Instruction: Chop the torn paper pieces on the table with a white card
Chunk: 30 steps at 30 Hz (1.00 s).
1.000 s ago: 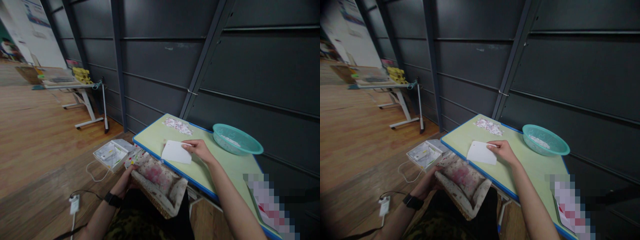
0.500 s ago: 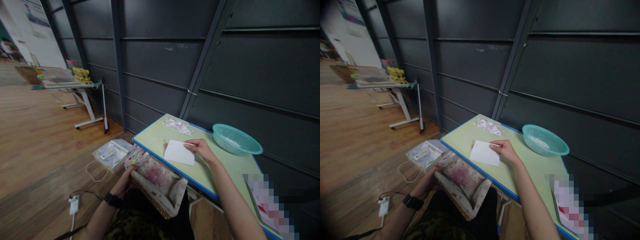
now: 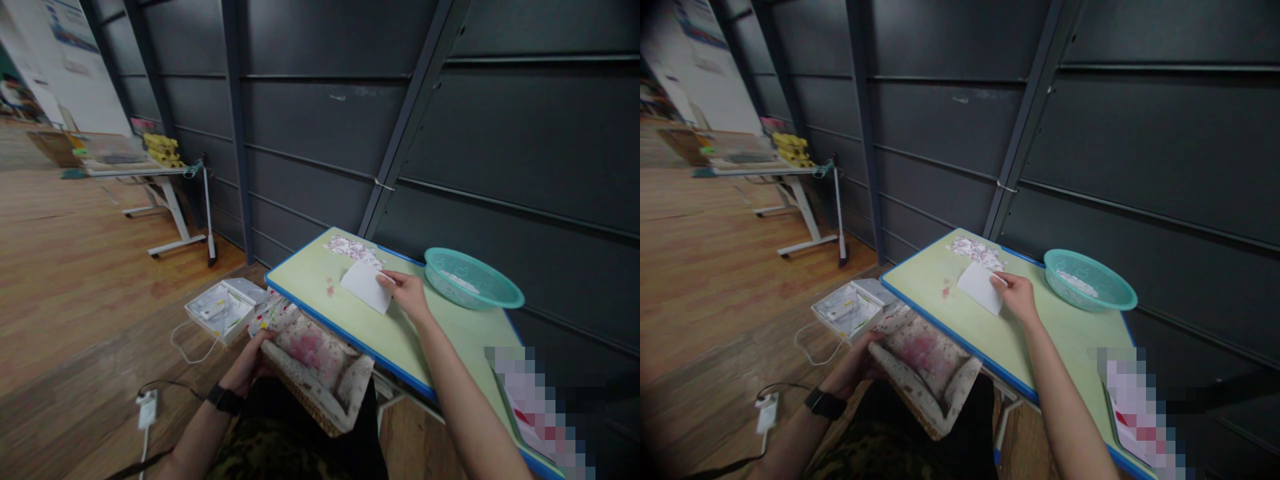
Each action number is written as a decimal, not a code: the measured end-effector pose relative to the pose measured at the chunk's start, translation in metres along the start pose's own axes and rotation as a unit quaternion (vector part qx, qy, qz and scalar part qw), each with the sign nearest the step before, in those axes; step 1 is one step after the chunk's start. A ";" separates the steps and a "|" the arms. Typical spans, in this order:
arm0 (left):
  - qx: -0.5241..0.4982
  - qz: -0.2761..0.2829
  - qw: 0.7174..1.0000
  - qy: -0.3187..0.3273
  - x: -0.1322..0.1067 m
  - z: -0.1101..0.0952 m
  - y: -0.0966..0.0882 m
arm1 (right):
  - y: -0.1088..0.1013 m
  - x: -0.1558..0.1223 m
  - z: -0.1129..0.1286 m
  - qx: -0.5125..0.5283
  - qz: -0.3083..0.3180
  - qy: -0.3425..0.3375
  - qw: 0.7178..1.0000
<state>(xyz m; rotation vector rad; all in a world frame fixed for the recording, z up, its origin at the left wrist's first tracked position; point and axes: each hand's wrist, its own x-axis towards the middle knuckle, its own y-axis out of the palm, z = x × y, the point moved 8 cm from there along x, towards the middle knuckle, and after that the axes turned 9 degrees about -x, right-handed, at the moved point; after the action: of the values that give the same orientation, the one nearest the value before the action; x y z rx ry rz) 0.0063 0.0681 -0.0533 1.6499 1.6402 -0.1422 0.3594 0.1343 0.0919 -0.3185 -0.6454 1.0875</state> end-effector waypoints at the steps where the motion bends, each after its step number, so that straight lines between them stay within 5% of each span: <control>1: 0.003 0.002 1.000 0.003 0.000 -0.001 0.000 | 0.003 -0.001 0.001 -0.001 0.011 -0.004 1.000; 13: 0.039 0.003 0.998 0.041 0.009 -0.011 -0.013 | 0.036 -0.015 0.019 0.034 0.100 -0.005 0.994; 20: 0.038 0.002 0.999 0.037 0.005 -0.011 -0.011 | 0.024 -0.011 0.013 0.049 0.047 -0.005 0.998; 30: 0.041 0.003 0.999 0.032 0.009 -0.013 -0.016 | 0.047 -0.030 0.030 0.058 0.167 -0.003 0.984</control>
<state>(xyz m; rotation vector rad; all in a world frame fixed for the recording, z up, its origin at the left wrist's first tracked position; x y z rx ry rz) -0.0121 0.0805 -0.0565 1.7369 1.6970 -0.1557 0.2978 0.1260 0.0798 -0.3295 -0.5418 1.4421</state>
